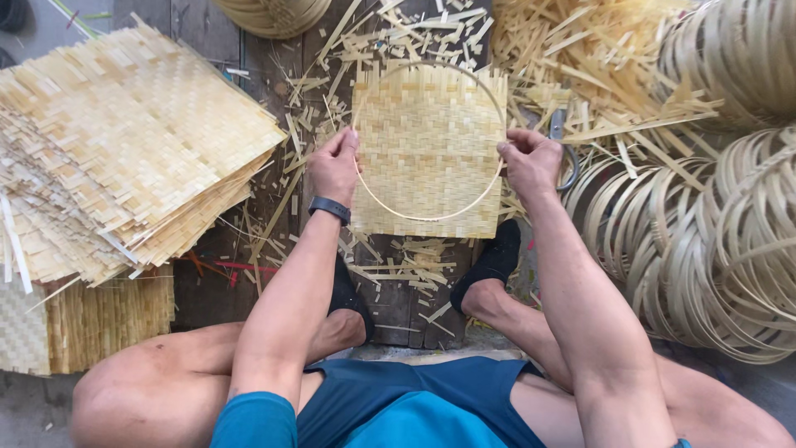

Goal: The person trims the edges of woven bamboo mats using shears and a wooden block, then attaches a bamboo ring to form a shallow basket. The person repeats this process multiple times, stacking the finished baskets.

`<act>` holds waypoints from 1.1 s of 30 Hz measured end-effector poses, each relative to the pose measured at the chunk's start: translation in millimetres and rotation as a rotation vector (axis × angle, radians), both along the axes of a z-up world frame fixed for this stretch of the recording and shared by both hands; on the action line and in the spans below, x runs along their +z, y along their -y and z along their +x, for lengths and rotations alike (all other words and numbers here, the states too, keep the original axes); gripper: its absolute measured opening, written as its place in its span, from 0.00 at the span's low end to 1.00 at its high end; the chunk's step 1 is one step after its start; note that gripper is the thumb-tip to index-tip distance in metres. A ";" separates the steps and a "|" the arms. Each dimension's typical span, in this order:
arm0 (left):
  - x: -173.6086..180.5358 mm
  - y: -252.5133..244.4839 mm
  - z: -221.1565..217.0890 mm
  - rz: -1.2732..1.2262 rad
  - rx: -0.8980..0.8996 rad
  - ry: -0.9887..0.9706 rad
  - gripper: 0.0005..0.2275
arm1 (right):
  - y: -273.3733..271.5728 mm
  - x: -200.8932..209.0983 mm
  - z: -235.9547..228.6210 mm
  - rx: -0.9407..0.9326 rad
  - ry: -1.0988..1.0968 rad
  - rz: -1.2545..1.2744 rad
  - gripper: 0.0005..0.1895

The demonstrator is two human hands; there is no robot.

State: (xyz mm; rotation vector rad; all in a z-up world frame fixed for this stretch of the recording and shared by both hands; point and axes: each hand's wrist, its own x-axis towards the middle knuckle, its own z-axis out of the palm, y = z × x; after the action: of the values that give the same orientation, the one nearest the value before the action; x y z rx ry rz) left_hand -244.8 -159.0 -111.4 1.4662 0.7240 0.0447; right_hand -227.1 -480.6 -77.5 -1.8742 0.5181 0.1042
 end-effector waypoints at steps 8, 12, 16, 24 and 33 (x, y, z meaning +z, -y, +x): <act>-73.7 -12.4 0.4 0.749 -0.334 0.042 0.08 | -6.1 -48.9 -9.2 0.084 -0.074 -0.433 0.14; -63.2 -12.3 0.7 0.819 -0.400 -0.039 0.08 | -5.6 -41.3 -9.5 0.053 -0.122 -0.387 0.15; -53.8 -10.4 4.5 0.805 -0.377 -0.045 0.08 | -3.6 -37.6 -6.4 0.028 -0.171 -0.349 0.15; -65.6 -11.5 14.6 0.617 -0.270 -0.192 0.09 | -4.8 -45.0 -3.6 0.042 -0.155 -0.412 0.14; -86.6 -20.4 8.7 0.686 -0.356 -0.072 0.07 | -1.4 -42.0 -10.4 -0.001 -0.196 -0.340 0.14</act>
State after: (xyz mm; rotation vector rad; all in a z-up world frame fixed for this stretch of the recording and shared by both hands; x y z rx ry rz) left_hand -236.0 -138.6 -198.0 2.2472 0.5113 -0.0378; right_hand -237.5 -479.2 -119.4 -2.2080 0.7053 0.2117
